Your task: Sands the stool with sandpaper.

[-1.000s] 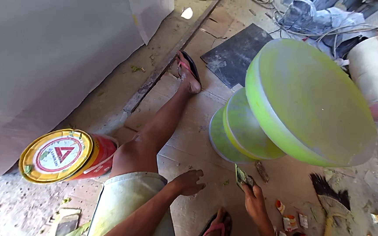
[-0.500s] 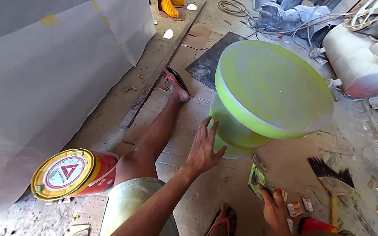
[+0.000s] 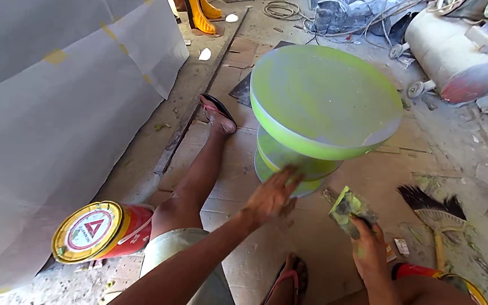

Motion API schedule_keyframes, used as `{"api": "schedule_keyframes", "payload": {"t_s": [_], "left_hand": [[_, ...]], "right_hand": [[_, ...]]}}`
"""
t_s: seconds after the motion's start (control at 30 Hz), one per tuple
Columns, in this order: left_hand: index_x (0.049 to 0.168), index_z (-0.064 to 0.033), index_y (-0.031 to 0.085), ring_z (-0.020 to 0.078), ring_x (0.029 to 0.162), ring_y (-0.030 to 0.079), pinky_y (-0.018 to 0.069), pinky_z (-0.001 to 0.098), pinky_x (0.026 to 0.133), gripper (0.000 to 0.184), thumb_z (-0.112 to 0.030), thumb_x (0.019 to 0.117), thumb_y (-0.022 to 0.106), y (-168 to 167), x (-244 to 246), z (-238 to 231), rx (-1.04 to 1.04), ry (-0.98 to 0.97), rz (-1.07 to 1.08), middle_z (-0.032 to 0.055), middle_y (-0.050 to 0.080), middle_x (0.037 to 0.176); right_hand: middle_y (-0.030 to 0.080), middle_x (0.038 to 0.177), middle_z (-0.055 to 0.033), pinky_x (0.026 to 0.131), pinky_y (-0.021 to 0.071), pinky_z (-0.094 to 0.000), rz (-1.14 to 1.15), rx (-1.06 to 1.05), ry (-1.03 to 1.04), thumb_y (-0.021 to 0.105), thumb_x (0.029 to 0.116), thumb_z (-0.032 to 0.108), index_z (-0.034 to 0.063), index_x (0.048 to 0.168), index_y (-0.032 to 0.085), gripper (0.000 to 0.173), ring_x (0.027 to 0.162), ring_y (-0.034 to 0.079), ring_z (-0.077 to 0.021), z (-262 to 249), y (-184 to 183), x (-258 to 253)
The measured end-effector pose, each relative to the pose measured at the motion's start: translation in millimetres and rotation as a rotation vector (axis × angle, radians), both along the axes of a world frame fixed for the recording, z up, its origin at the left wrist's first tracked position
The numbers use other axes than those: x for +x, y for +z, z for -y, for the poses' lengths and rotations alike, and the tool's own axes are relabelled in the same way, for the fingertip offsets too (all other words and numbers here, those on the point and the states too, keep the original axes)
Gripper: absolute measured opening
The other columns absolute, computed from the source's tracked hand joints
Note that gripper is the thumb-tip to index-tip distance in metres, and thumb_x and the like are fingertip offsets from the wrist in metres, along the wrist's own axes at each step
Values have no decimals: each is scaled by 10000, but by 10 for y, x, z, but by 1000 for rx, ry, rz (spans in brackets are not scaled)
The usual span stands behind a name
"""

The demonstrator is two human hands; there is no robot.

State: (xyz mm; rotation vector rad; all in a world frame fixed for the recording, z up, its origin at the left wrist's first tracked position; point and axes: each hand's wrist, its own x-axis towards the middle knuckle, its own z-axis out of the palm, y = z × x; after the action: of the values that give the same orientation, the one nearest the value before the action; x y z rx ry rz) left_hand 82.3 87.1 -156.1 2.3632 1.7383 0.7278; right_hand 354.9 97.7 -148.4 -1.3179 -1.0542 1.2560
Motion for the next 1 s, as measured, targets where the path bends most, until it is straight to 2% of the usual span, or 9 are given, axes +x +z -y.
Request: {"api": "schedule_keyframes", "payload": {"t_s": [0.1, 0.23, 0.33, 0.4, 0.47, 0.6, 0.67, 0.83, 1.0], "left_hand": [[1647, -26, 150, 423, 1587, -13, 161, 527, 1277, 1085, -437, 862, 777, -63, -9, -144, -178, 103, -256, 256, -16, 1710], [1597, -144, 398, 253, 1589, 185, 194, 481, 1287, 771, -340, 915, 700, -183, 213, -23, -42, -360, -252, 98, 240, 1709], [1547, -90, 459, 263, 1554, 289, 289, 440, 1262, 664, -311, 951, 650, -71, 336, -200, 24, -151, -77, 126, 347, 1660], [1628, -30, 238, 374, 1587, 127, 195, 503, 1276, 958, -459, 909, 703, -13, 424, -396, -81, 158, -123, 235, 150, 1701], [1638, 16, 122, 489, 1569, -28, 43, 636, 1260, 1196, -542, 812, 784, -78, 569, -424, -167, 132, -239, 290, 9, 1699], [1560, -203, 466, 246, 1579, 223, 148, 508, 1296, 684, -295, 922, 695, -281, 782, -231, -117, -513, -234, 30, 375, 1658], [1519, -194, 526, 215, 1558, 282, 221, 462, 1288, 555, -282, 978, 615, -276, 746, -225, -75, -443, -111, 30, 406, 1639], [1621, -45, 276, 382, 1588, 109, 178, 528, 1282, 988, -390, 846, 782, -136, 398, -390, -34, 177, -75, 226, 148, 1703], [1651, -47, 157, 316, 1603, -61, 56, 476, 1304, 1101, -507, 845, 748, -160, 260, -274, -141, 116, -261, 195, -59, 1726]], "right_hand": [[699, 1067, -98, 889, 591, -364, -35, 1, 3, 562, 968, 113, -13, 1165, 633, 244, 1003, 688, -169, -49, 57, -15], [713, 1036, -43, 886, 583, -331, 0, 42, 70, 562, 983, 140, 54, 1122, 672, 197, 987, 687, -126, -102, 163, -29], [709, 1033, -41, 875, 585, -328, -43, 27, 46, 562, 997, 150, 63, 1117, 667, 181, 983, 685, -126, -81, 124, 5], [707, 1041, -61, 858, 593, -337, -108, -8, -18, 566, 993, 131, 47, 1130, 656, 184, 978, 688, -141, -41, 65, 43], [689, 1063, -80, 867, 590, -350, -169, -41, -87, 549, 991, 105, 31, 1170, 623, 208, 986, 682, -156, -14, 53, 85], [687, 1068, -84, 843, 596, -360, -218, -35, -152, 529, 1007, 105, 35, 1190, 615, 214, 985, 683, -162, -135, 85, 180], [688, 1060, -74, 831, 599, -347, -225, -41, -164, 530, 1007, 112, 45, 1184, 611, 205, 978, 684, -152, -172, 100, 205], [694, 1044, -98, 822, 604, -368, -272, -40, -164, 541, 991, 117, 18, 1172, 617, 219, 955, 693, -175, -117, 74, 150], [684, 1072, -128, 849, 600, -394, -349, 2, -137, 565, 942, 129, 11, 1192, 604, 279, 987, 689, -201, -119, 166, 49]]}}
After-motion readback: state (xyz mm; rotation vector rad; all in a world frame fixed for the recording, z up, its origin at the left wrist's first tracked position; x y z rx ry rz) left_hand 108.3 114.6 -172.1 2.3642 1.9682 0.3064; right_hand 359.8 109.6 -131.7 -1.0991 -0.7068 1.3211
